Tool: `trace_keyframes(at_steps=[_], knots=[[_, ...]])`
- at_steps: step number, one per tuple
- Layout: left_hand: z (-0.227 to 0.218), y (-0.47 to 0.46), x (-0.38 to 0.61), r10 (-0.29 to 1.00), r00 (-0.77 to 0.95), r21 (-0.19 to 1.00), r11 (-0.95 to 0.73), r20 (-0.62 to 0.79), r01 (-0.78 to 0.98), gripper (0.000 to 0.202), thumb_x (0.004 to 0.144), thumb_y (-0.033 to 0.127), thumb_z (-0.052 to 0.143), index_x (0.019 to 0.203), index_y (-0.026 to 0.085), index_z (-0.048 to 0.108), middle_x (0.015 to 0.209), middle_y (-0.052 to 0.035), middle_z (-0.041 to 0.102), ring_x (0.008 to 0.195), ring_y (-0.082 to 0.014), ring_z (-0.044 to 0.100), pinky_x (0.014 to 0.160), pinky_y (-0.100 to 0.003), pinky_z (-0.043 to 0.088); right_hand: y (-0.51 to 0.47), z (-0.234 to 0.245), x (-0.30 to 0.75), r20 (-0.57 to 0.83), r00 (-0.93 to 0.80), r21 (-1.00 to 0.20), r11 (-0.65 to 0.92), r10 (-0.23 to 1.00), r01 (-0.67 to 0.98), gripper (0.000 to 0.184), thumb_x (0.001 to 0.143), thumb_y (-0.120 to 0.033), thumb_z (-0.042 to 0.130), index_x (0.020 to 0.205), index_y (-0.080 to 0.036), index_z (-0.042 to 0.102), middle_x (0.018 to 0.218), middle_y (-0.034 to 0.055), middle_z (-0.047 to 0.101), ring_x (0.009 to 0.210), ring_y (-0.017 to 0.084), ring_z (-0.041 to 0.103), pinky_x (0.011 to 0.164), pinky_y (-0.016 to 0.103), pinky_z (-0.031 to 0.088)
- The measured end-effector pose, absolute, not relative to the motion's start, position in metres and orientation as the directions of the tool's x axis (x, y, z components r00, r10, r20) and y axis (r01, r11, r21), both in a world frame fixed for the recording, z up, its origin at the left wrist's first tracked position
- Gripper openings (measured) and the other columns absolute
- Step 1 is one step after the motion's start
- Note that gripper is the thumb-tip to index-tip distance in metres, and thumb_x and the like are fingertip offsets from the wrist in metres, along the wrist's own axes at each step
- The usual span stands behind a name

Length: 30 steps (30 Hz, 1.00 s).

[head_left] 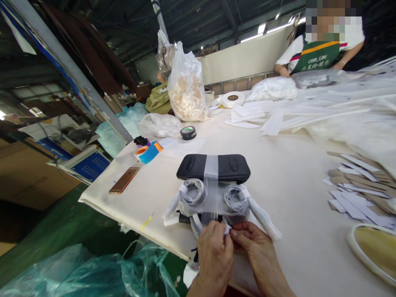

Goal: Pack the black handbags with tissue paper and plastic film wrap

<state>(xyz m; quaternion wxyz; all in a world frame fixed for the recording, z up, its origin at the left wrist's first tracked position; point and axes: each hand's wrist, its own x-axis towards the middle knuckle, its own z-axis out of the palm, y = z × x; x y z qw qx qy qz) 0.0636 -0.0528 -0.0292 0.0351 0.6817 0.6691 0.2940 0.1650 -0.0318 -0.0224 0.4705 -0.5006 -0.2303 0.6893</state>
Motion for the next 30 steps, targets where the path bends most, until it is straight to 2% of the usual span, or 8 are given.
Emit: trace_keyframes(at_steps=[5, 9, 11, 17, 21, 26, 30], knots=[[-0.033, -0.054, 0.066, 0.871, -0.019, 0.347, -0.175, 0.491, 0.921, 0.018, 0.076, 0.005, 0.042, 0.073, 0.017, 0.055, 0.068, -0.0036, 0.057, 0.063, -0.0197, 0.053, 0.058, -0.030, 0.040, -0.031, -0.024, 0.165, -0.472, -0.061, -0.793, -0.454, 0.880, -0.407, 0.030, 0.045, -0.034, 0.074, 0.063, -0.017, 0.057, 0.050, -0.0001, 0.062, 0.051, 0.014, 0.054, 0.054, 0.025, 0.040], [-0.033, -0.053, 0.067, 0.794, 0.095, 0.181, -0.251, 0.600, 0.951, 0.022, 0.081, 0.006, 0.036, 0.080, 0.014, 0.057, 0.067, -0.0049, 0.055, 0.061, -0.0197, 0.051, 0.056, -0.031, 0.039, -0.032, -0.023, 0.165, -0.464, -0.034, -0.812, -0.440, 0.885, -0.383, 0.027, 0.048, -0.032, 0.073, 0.062, -0.017, 0.056, 0.048, -0.0023, 0.060, 0.047, 0.012, 0.050, 0.050, 0.023, 0.037], [-0.035, -0.053, 0.068, 0.772, 0.124, 0.136, -0.264, 0.624, 0.955, 0.024, 0.084, 0.007, 0.034, 0.085, 0.012, 0.057, 0.066, -0.0056, 0.055, 0.061, -0.0195, 0.050, 0.055, -0.031, 0.039, -0.032, -0.023, 0.164, -0.456, -0.027, -0.824, -0.433, 0.890, -0.365, 0.026, 0.048, -0.031, 0.073, 0.062, -0.017, 0.056, 0.047, -0.0027, 0.059, 0.047, 0.012, 0.049, 0.049, 0.023, 0.036], [-0.039, -0.054, 0.065, 0.708, 0.110, 0.213, -0.351, 0.697, 0.912, 0.020, 0.085, 0.006, 0.038, 0.082, 0.013, 0.056, 0.070, -0.0057, 0.056, 0.064, -0.0170, 0.051, 0.059, -0.028, 0.042, -0.032, -0.027, 0.164, -0.438, -0.029, -0.848, -0.424, 0.898, -0.319, 0.023, 0.052, -0.031, 0.070, 0.063, -0.017, 0.055, 0.048, -0.0029, 0.057, 0.048, 0.014, 0.051, 0.049, 0.024, 0.038], [-0.036, -0.055, 0.063, 0.689, 0.214, 0.099, -0.385, 0.693, 0.918, 0.030, 0.089, 0.012, 0.030, 0.081, 0.012, 0.058, 0.073, -0.0084, 0.055, 0.064, -0.0190, 0.049, 0.056, -0.031, 0.043, -0.032, -0.029, 0.166, -0.425, 0.016, -0.877, -0.407, 0.905, -0.256, 0.021, 0.053, -0.030, 0.070, 0.062, -0.017, 0.056, 0.045, -0.0050, 0.054, 0.046, 0.011, 0.046, 0.046, 0.023, 0.033], [-0.032, -0.056, 0.058, 0.759, 0.259, 0.110, -0.398, 0.597, 0.911, 0.029, 0.086, 0.010, 0.030, 0.081, 0.011, 0.059, 0.072, -0.0084, 0.056, 0.062, -0.0196, 0.049, 0.054, -0.031, 0.046, -0.029, -0.024, 0.165, -0.428, 0.029, -0.882, -0.410, 0.903, -0.231, 0.021, 0.051, -0.029, 0.070, 0.061, -0.017, 0.056, 0.045, -0.0034, 0.055, 0.046, 0.013, 0.047, 0.046, 0.024, 0.034], [-0.031, -0.055, 0.055, 0.736, 0.349, -0.008, -0.423, 0.580, 0.906, 0.030, 0.085, 0.007, 0.029, 0.085, 0.008, 0.060, 0.076, -0.0110, 0.057, 0.063, -0.0203, 0.049, 0.056, -0.033, 0.048, -0.027, -0.016, 0.164, -0.461, 0.011, -0.856, -0.441, 0.887, -0.270, 0.020, 0.048, -0.027, 0.068, 0.059, -0.018, 0.054, 0.045, -0.0043, 0.054, 0.043, 0.011, 0.045, 0.044, 0.023, 0.034]])
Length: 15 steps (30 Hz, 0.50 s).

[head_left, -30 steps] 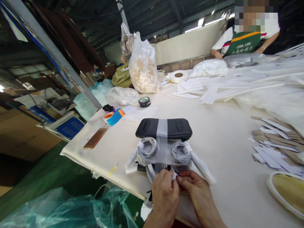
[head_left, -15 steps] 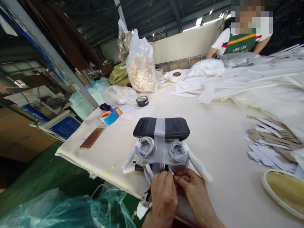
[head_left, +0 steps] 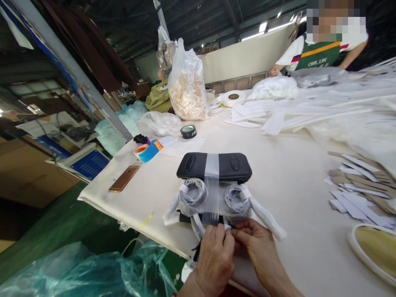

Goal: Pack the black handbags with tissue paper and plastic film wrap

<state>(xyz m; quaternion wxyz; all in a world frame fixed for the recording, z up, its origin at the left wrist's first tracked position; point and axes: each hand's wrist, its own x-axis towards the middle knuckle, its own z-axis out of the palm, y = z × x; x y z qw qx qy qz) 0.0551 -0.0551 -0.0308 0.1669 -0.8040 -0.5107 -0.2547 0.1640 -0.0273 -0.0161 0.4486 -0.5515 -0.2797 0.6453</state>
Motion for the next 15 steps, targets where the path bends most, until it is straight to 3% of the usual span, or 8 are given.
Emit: trace_keyframes(at_steps=[7, 15], knots=[[-0.032, -0.056, 0.053, 0.602, 0.475, -0.222, -0.447, 0.642, 0.867, 0.030, 0.087, 0.006, 0.028, 0.086, 0.007, 0.058, 0.087, -0.0152, 0.058, 0.078, -0.0224, 0.056, 0.067, -0.034, 0.050, -0.024, -0.007, 0.168, -0.491, -0.049, -0.829, -0.484, 0.870, -0.281, 0.013, 0.046, -0.023, 0.060, 0.057, -0.018, 0.055, 0.048, -0.0026, 0.057, 0.046, 0.012, 0.048, 0.048, 0.024, 0.037], [-0.042, -0.056, 0.053, 0.575, 0.451, -0.204, -0.444, 0.683, 0.873, 0.024, 0.086, 0.007, 0.035, 0.086, 0.004, 0.058, 0.087, -0.0172, 0.059, 0.074, -0.0230, 0.057, 0.064, -0.036, 0.052, -0.019, 0.005, 0.175, -0.492, -0.126, -0.843, -0.508, 0.861, -0.176, 0.016, 0.048, -0.023, 0.047, 0.059, -0.017, 0.057, 0.053, 0.0006, 0.060, 0.046, 0.013, 0.053, 0.043, 0.023, 0.032]])
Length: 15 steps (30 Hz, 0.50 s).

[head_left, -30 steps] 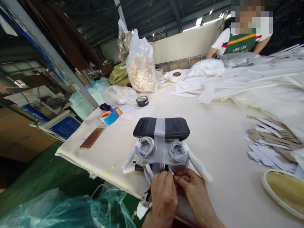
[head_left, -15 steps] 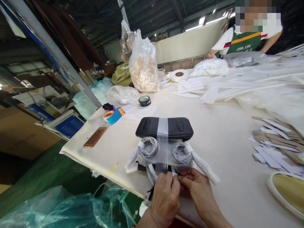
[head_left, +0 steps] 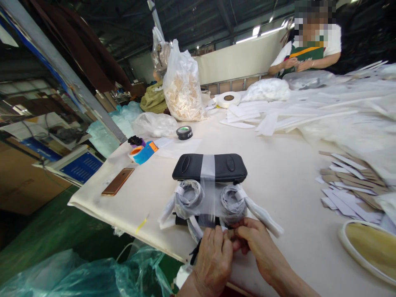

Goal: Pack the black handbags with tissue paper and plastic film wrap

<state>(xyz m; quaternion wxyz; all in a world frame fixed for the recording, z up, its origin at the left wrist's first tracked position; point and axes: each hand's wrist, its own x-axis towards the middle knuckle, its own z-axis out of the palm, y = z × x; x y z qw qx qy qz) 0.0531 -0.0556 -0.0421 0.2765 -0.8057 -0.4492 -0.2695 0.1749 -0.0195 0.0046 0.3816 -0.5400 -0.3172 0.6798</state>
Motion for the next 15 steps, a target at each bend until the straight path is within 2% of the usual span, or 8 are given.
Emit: trace_keyframes(at_steps=[5, 9, 11, 15], knots=[[-0.048, -0.056, 0.052, 0.558, 0.439, -0.208, -0.429, 0.705, 0.879, 0.026, 0.087, 0.004, 0.032, 0.089, 0.005, 0.058, 0.088, -0.0149, 0.060, 0.081, -0.0227, 0.058, 0.070, -0.035, 0.052, -0.021, -0.001, 0.179, -0.432, -0.154, -0.886, -0.450, 0.889, -0.110, 0.010, 0.055, -0.023, 0.047, 0.059, -0.018, 0.055, 0.041, -0.0027, 0.053, 0.040, 0.012, 0.047, 0.044, 0.024, 0.032], [-0.051, -0.056, 0.052, 0.567, 0.374, -0.140, -0.413, 0.734, 0.900, 0.026, 0.089, 0.005, 0.031, 0.092, 0.006, 0.057, 0.087, -0.0132, 0.062, 0.082, -0.0217, 0.059, 0.071, -0.035, 0.052, -0.021, -0.011, 0.180, -0.372, -0.150, -0.917, -0.388, 0.916, -0.096, 0.011, 0.061, -0.028, 0.049, 0.063, -0.019, 0.054, 0.043, -0.0030, 0.054, 0.043, 0.014, 0.049, 0.045, 0.025, 0.035], [-0.052, -0.056, 0.054, 0.579, 0.332, -0.085, -0.412, 0.744, 0.907, 0.024, 0.089, 0.006, 0.033, 0.092, 0.007, 0.056, 0.085, -0.0129, 0.062, 0.079, -0.0216, 0.059, 0.069, -0.036, 0.051, -0.023, -0.016, 0.180, -0.353, -0.151, -0.924, -0.369, 0.923, -0.096, 0.015, 0.065, -0.032, 0.049, 0.069, -0.019, 0.055, 0.050, -0.0017, 0.058, 0.048, 0.015, 0.053, 0.048, 0.025, 0.038], [-0.054, -0.054, 0.061, 0.619, 0.243, 0.009, -0.374, 0.747, 0.927, 0.019, 0.086, 0.002, 0.038, 0.090, 0.010, 0.054, 0.081, -0.0108, 0.062, 0.077, -0.0209, 0.059, 0.070, -0.035, 0.049, -0.048, -0.024, 0.190, -0.276, -0.143, -0.958, -0.283, 0.951, -0.034, 0.027, 0.071, -0.037, 0.051, 0.089, -0.019, 0.058, 0.086, 0.0042, 0.067, 0.063, 0.018, 0.061, 0.061, 0.029, 0.046]])
